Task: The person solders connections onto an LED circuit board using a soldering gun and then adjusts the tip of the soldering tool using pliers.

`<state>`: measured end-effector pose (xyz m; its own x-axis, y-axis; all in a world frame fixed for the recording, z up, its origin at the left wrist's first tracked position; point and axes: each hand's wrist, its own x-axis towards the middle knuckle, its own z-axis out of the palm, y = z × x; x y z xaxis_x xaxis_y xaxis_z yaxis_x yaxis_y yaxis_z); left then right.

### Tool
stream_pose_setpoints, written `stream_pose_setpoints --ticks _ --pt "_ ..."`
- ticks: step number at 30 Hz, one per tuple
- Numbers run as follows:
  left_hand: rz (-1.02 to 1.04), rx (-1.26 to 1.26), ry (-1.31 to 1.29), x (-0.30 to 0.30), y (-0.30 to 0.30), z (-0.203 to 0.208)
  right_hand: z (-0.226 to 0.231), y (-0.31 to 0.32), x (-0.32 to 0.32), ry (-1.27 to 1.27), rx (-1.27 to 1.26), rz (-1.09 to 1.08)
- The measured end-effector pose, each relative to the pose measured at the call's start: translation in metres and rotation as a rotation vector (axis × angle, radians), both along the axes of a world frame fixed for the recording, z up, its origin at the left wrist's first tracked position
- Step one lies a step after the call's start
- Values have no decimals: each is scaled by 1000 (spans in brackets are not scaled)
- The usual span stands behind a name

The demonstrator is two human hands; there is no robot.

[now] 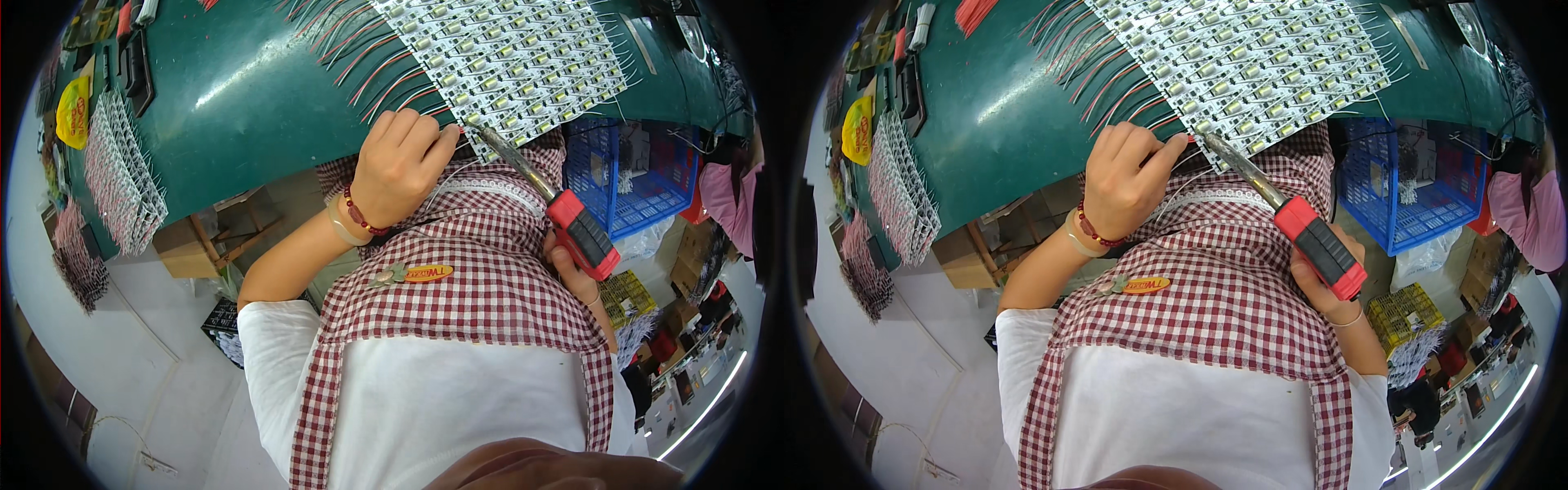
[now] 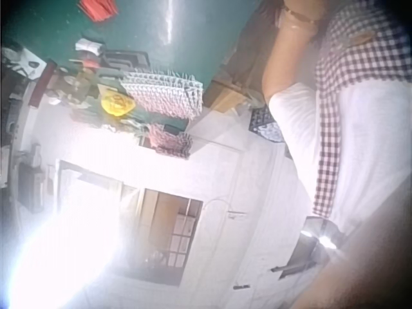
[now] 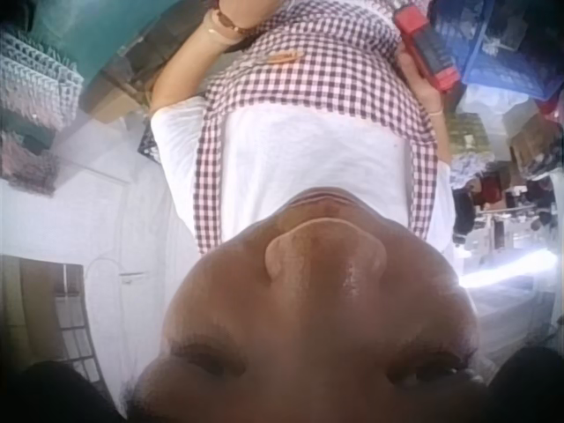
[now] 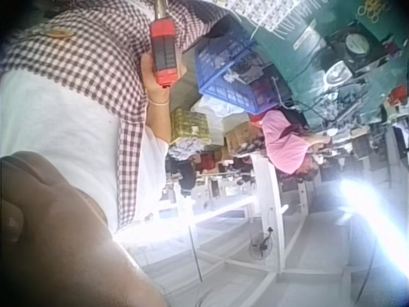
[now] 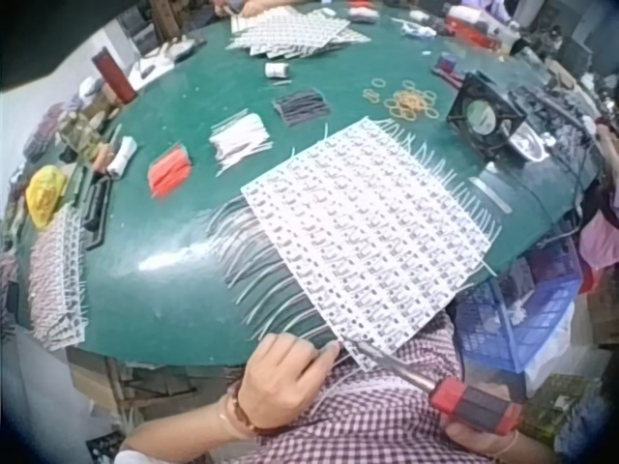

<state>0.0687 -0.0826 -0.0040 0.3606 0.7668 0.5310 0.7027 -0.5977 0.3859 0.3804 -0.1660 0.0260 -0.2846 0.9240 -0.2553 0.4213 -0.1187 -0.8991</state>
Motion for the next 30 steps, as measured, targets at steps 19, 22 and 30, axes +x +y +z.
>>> stream_pose_setpoints --ticks 19,22,30 --pt "2 -20 -6 2 0 3 -5 -2 -3 -301 244 104" --pt "8 -27 -19 3 1 3 5 10 -13 -191 277 128" --pt "17 -16 11 4 1 5 3 -2 -2 -66 148 29"
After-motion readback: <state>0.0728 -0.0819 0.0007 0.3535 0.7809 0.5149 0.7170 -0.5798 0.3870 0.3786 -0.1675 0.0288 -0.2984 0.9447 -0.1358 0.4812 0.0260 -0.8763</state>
